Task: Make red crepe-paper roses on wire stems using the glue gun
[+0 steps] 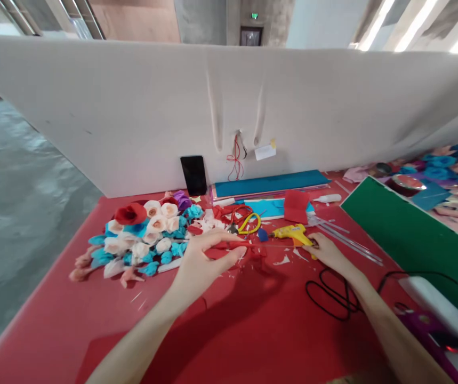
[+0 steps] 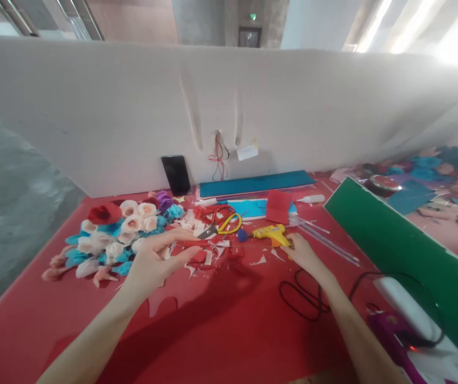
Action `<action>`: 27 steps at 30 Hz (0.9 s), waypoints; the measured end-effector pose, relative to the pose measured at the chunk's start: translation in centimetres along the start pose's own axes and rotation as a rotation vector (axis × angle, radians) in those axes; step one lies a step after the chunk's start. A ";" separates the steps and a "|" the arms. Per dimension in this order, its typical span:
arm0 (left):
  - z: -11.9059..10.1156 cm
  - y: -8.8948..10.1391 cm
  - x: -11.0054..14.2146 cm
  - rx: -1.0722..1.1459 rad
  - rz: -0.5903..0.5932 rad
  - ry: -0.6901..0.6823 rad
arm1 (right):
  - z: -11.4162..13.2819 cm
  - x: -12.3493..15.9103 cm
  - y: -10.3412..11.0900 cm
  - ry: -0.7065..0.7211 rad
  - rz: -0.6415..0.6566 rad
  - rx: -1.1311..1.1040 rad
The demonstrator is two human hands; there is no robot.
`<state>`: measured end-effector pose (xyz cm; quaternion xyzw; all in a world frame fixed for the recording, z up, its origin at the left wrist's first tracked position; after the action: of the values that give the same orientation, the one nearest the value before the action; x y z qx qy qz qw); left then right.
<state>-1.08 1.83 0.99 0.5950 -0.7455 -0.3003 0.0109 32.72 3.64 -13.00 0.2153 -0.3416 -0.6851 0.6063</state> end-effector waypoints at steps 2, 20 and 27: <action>0.1 0.2 0.0 0.004 -0.007 0.000 | -0.4 0.1 0.0 -0.042 0.021 -0.073; -0.3 0.4 -0.3 -0.014 -0.040 -0.059 | 11.2 6.5 6.8 0.206 -0.411 -0.355; -0.9 0.4 -0.1 -0.024 -0.043 -0.162 | 14.2 10.1 4.6 0.285 -0.623 -0.051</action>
<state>-1.09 1.56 2.00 0.5843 -0.7273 -0.3566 -0.0487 24.06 -3.42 1.19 0.3876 -0.1543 -0.8088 0.4145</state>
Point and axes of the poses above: each hand's wrist, its own x-axis away from the middle knuckle, its own y-axis out of the back of the hand, z = x × y, the point moved 2 cm from there along -x, towards the middle knuckle, and after that the axes turned 4 degrees about -x, right-handed, at the moved point
